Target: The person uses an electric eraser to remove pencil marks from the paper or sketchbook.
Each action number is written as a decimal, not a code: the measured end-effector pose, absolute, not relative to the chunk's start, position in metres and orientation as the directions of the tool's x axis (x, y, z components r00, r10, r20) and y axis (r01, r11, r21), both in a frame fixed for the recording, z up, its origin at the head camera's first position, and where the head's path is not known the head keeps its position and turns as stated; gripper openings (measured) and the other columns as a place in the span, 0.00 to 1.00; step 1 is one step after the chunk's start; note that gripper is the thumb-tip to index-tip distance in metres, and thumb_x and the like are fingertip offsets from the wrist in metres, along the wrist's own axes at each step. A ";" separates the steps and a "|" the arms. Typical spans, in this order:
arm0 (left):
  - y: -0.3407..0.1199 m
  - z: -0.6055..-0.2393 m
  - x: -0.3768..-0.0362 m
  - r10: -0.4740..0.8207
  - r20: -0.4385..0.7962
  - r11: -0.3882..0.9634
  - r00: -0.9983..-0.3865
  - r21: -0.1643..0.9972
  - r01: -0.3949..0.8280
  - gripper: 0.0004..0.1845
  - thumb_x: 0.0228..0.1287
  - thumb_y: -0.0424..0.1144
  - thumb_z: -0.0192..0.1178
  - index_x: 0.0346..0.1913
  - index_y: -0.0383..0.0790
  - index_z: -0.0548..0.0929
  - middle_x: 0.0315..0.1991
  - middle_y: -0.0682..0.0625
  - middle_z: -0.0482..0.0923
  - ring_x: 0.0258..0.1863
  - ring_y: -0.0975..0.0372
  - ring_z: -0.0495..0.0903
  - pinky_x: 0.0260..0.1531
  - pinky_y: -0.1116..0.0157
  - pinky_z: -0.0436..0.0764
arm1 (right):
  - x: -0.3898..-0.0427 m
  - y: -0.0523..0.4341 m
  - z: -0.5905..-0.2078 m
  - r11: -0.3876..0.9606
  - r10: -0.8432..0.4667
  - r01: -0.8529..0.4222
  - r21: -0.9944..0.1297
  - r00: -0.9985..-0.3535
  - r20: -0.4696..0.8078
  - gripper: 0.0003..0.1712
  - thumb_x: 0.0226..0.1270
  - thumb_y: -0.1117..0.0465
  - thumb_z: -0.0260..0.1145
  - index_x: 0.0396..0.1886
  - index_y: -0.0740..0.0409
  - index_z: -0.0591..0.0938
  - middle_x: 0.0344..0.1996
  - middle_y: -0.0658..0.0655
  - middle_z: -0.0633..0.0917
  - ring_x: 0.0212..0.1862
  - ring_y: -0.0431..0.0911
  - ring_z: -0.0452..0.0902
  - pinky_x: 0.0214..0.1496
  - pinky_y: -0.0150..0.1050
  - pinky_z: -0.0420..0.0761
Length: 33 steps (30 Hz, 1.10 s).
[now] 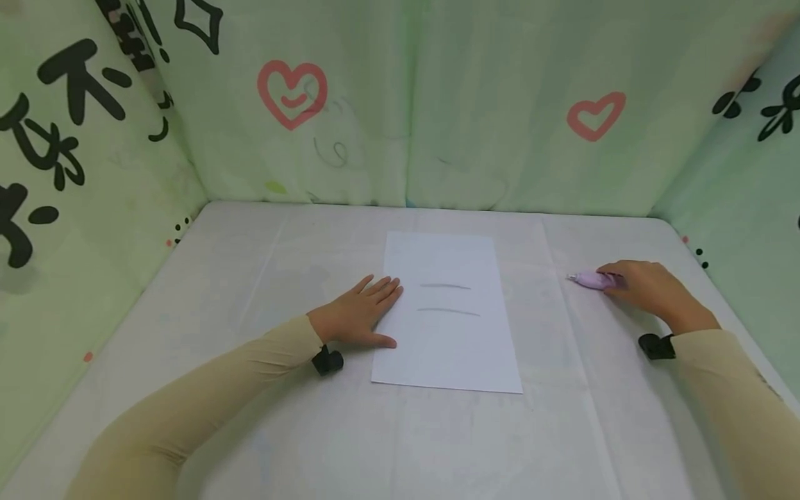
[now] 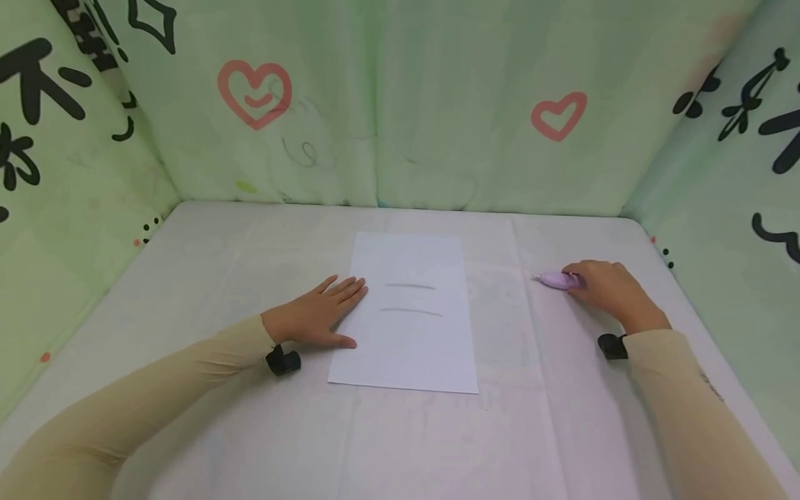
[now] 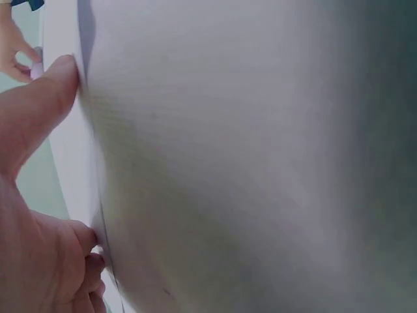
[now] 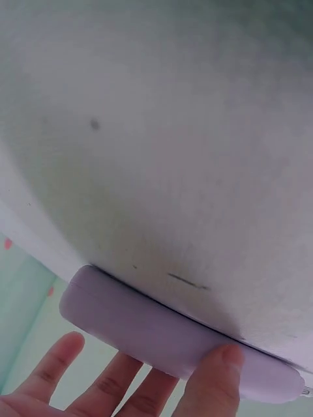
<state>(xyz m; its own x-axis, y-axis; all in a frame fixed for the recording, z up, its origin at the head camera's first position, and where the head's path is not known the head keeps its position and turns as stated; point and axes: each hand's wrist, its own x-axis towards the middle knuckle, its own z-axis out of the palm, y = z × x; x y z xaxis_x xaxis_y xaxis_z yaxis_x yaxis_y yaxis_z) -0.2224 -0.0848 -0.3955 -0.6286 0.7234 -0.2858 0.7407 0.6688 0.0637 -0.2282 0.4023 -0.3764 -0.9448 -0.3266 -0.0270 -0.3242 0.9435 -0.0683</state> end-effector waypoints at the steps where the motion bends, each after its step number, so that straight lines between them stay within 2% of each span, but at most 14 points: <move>1: -0.085 -0.395 -0.223 0.724 -0.290 0.666 -0.625 0.060 0.744 0.51 0.61 0.68 0.48 0.74 0.36 0.43 0.76 0.43 0.40 0.76 0.52 0.39 0.74 0.52 0.38 | -0.228 0.402 -0.377 0.945 -0.321 -0.318 -0.073 -0.947 -0.027 0.19 0.56 0.66 0.66 0.47 0.71 0.80 0.45 0.72 0.82 0.48 0.68 0.76 0.50 0.63 0.73; 4: -0.085 -0.395 -0.226 0.727 -0.304 0.654 -0.616 0.033 0.755 0.52 0.61 0.69 0.46 0.74 0.36 0.43 0.76 0.43 0.39 0.76 0.53 0.39 0.75 0.53 0.37 | -0.227 0.401 -0.379 0.947 -0.311 -0.308 -0.096 -0.950 -0.019 0.18 0.56 0.66 0.66 0.47 0.70 0.80 0.43 0.71 0.82 0.46 0.66 0.77 0.49 0.62 0.73; 10: -0.086 -0.392 -0.234 0.729 -0.330 0.626 -0.600 -0.033 0.779 0.52 0.60 0.70 0.45 0.75 0.39 0.43 0.76 0.44 0.40 0.76 0.54 0.40 0.75 0.54 0.38 | -0.224 0.390 -0.378 0.922 -0.366 -0.369 -0.118 -0.929 0.044 0.18 0.53 0.69 0.68 0.44 0.67 0.76 0.35 0.65 0.79 0.37 0.56 0.76 0.42 0.57 0.76; 15: -0.087 -0.389 -0.236 0.745 -0.326 0.609 -0.582 -0.025 0.793 0.52 0.60 0.70 0.46 0.74 0.37 0.44 0.76 0.43 0.41 0.76 0.53 0.42 0.75 0.54 0.39 | -0.221 0.373 -0.373 0.921 -0.362 -0.364 -0.138 -0.931 0.041 0.20 0.55 0.69 0.67 0.47 0.66 0.72 0.38 0.67 0.75 0.38 0.56 0.73 0.44 0.57 0.78; 20: -0.088 -0.391 -0.236 0.754 -0.307 0.604 -0.581 -0.024 0.797 0.52 0.60 0.70 0.46 0.74 0.37 0.44 0.76 0.43 0.42 0.76 0.53 0.43 0.75 0.55 0.40 | -0.217 0.359 -0.370 0.907 -0.394 -0.405 -0.113 -0.913 0.108 0.20 0.54 0.70 0.65 0.48 0.67 0.74 0.36 0.64 0.74 0.35 0.53 0.73 0.39 0.52 0.78; 22: -0.089 -0.391 -0.236 0.755 -0.302 0.604 -0.582 -0.025 0.797 0.52 0.60 0.70 0.47 0.74 0.37 0.45 0.76 0.43 0.42 0.76 0.54 0.43 0.75 0.55 0.41 | -0.215 0.353 -0.369 0.898 -0.416 -0.429 -0.095 -0.900 0.129 0.20 0.54 0.70 0.65 0.49 0.68 0.75 0.36 0.64 0.76 0.36 0.54 0.74 0.39 0.52 0.78; 28: -0.089 -0.392 -0.234 0.750 -0.308 0.610 -0.586 -0.021 0.792 0.52 0.60 0.70 0.46 0.74 0.37 0.45 0.76 0.43 0.42 0.76 0.53 0.43 0.75 0.54 0.41 | -0.213 0.333 -0.366 0.893 -0.433 -0.436 -0.110 -0.900 0.050 0.21 0.60 0.69 0.63 0.53 0.71 0.73 0.42 0.70 0.82 0.43 0.61 0.76 0.47 0.58 0.76; 33: -0.088 -0.395 -0.233 0.742 -0.312 0.618 -0.593 -0.024 0.786 0.52 0.60 0.70 0.46 0.74 0.37 0.44 0.76 0.43 0.41 0.76 0.54 0.43 0.75 0.55 0.41 | -0.208 0.322 -0.369 0.879 -0.471 -0.476 -0.023 -0.876 0.106 0.19 0.60 0.67 0.64 0.51 0.66 0.75 0.38 0.65 0.83 0.39 0.59 0.78 0.40 0.56 0.76</move>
<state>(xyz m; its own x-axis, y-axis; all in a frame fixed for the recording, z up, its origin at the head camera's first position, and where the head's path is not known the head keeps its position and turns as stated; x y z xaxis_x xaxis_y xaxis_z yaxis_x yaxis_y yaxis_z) -0.2326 -0.0881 -0.3954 -0.5931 0.7424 -0.3116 0.7859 0.6179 -0.0238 -0.2083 0.3218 -0.3691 -0.8756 -0.4713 0.1058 -0.4760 0.8791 -0.0232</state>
